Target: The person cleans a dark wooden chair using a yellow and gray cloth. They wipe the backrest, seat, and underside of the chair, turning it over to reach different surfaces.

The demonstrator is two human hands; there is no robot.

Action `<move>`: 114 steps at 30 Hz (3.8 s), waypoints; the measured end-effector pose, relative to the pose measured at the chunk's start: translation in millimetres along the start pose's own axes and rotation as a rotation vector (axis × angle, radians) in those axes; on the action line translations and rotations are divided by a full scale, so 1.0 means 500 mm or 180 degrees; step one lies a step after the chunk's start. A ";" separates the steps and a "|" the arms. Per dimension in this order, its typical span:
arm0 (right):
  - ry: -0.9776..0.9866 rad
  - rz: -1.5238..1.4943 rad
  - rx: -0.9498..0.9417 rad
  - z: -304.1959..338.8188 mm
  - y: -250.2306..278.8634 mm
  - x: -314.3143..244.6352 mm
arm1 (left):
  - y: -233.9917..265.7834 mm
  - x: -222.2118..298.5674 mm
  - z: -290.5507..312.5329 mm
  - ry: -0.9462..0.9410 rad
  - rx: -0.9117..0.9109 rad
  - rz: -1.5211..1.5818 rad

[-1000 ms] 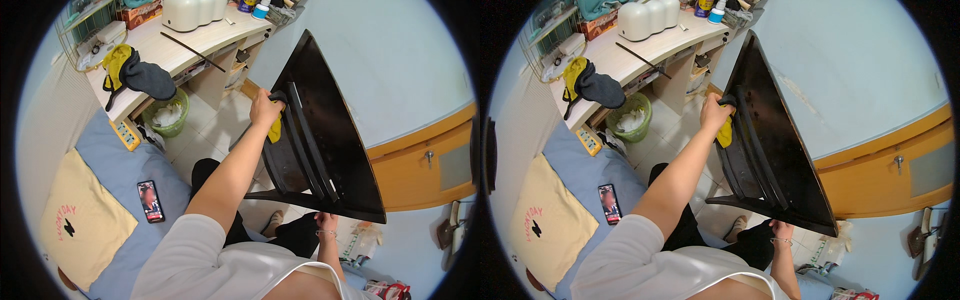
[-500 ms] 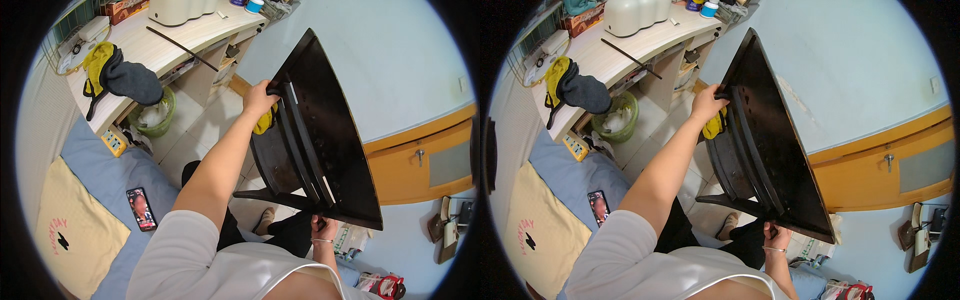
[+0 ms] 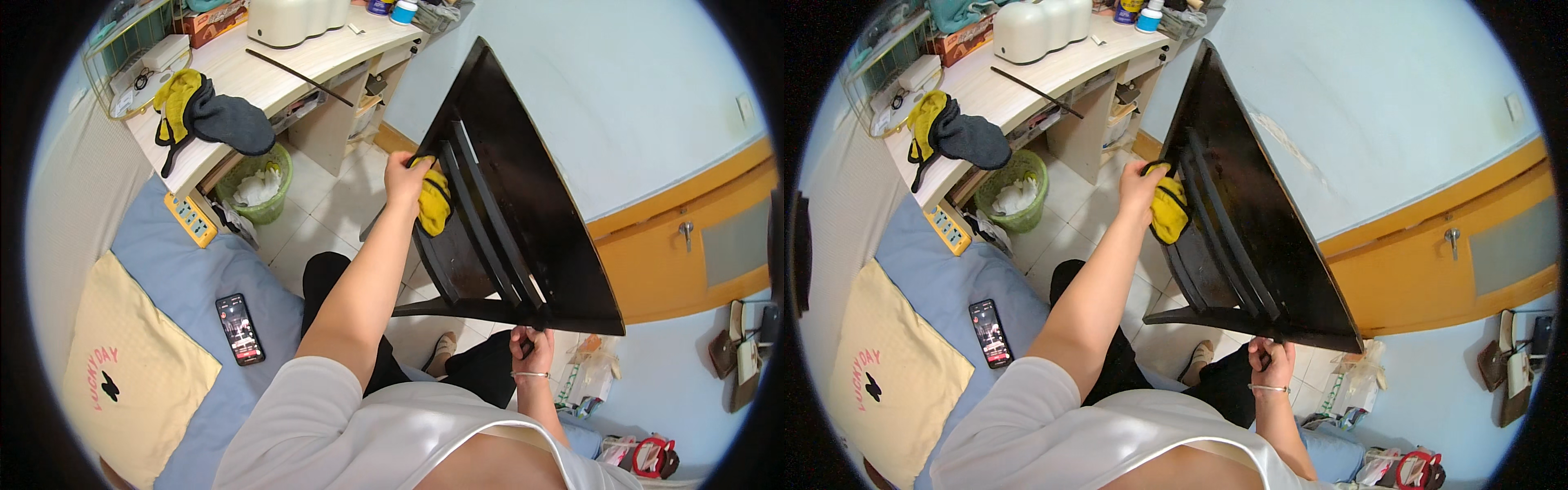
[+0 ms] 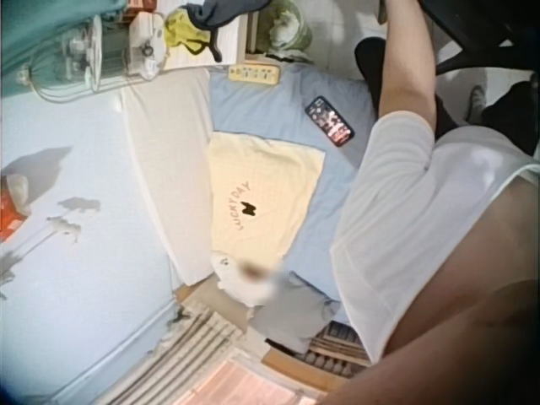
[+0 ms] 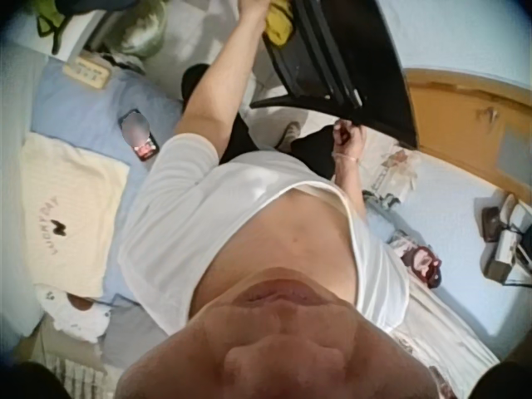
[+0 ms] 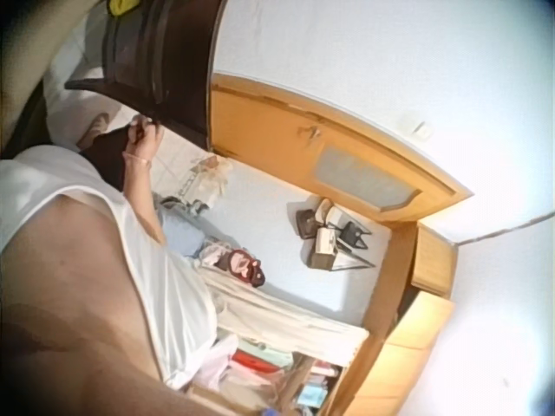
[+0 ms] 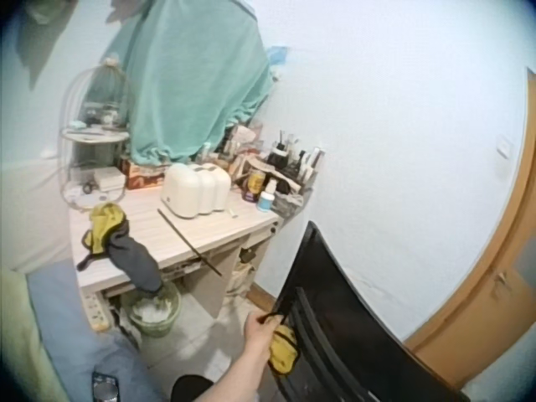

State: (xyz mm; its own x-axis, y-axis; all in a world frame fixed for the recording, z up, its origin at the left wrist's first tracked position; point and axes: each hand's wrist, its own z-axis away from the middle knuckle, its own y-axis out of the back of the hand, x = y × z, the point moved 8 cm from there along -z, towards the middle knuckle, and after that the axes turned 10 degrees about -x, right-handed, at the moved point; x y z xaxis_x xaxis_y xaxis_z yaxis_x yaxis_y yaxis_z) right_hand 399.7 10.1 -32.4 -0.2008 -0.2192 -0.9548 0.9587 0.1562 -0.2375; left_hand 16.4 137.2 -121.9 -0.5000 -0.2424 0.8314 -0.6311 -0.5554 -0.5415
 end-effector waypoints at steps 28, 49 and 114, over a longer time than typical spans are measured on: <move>0.1077 0.0774 -0.0257 -0.018 -0.014 -0.048 | -0.209 0.364 0.333 -0.2873 -0.1129 -0.2036; 0.1467 0.0762 0.0565 -0.173 0.208 -0.197 | -0.482 0.402 0.342 -0.3419 -0.1855 -0.5298; 0.3026 0.2951 0.1233 0.215 0.218 -0.267 | -0.673 -0.091 0.706 0.0651 -0.3065 -0.0514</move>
State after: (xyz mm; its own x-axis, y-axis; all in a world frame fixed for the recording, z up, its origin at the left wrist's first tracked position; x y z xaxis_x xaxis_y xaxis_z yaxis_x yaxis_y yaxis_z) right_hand 552.6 -47.1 88.1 0.6260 0.5757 -0.5260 0.7788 -0.4266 0.4598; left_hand 461.0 54.2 66.3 -0.4012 -0.0289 0.9155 -0.8671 0.3342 -0.3694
